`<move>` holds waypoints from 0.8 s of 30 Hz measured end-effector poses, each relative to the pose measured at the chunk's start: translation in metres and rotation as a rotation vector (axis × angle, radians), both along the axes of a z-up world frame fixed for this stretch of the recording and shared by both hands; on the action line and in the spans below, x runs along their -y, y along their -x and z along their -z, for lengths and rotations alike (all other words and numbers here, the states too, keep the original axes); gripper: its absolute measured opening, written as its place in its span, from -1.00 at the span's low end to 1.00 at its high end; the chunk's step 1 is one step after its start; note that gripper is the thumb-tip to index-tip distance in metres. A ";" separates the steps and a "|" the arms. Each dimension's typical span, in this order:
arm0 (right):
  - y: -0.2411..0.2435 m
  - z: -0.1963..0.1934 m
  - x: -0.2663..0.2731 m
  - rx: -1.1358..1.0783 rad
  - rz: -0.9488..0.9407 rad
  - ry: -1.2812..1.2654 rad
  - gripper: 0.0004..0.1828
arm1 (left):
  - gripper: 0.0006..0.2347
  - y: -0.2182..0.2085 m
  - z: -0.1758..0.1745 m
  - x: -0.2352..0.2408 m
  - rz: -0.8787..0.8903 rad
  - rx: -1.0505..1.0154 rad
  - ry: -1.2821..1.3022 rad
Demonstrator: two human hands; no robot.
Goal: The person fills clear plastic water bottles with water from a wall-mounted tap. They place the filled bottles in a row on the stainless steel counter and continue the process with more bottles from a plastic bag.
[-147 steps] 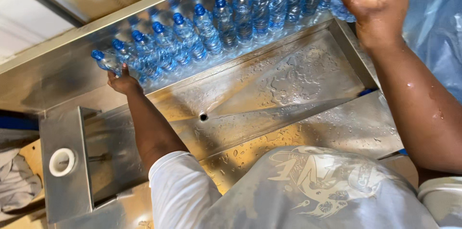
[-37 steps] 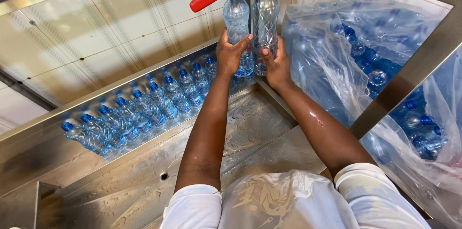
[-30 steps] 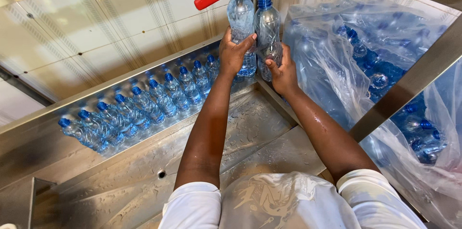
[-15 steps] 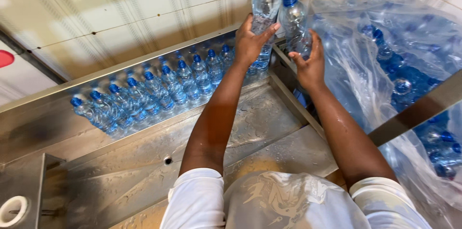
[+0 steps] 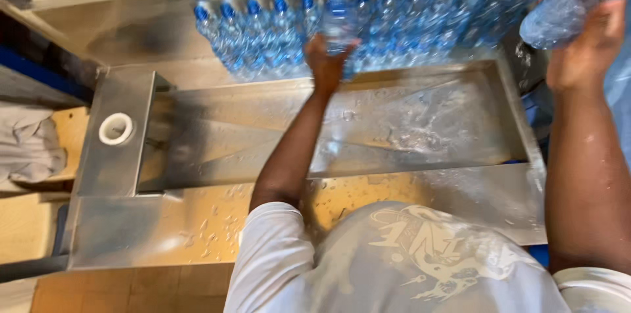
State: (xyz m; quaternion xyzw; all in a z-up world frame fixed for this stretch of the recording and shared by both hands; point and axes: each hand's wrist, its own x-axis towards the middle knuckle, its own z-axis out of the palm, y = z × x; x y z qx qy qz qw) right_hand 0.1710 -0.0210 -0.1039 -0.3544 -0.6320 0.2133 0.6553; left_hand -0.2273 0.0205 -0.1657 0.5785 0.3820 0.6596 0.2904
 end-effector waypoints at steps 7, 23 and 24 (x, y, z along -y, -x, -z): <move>0.017 0.014 -0.019 -0.429 0.094 0.431 -0.23 | -0.57 0.195 0.036 -0.050 -0.539 0.870 0.346; -0.018 0.057 0.004 -0.123 0.219 0.326 -0.28 | -0.46 0.307 0.072 -0.112 -0.972 0.021 0.533; -0.012 0.051 0.007 -0.117 0.217 0.329 -0.28 | -0.46 0.305 0.077 -0.105 -0.973 0.025 0.539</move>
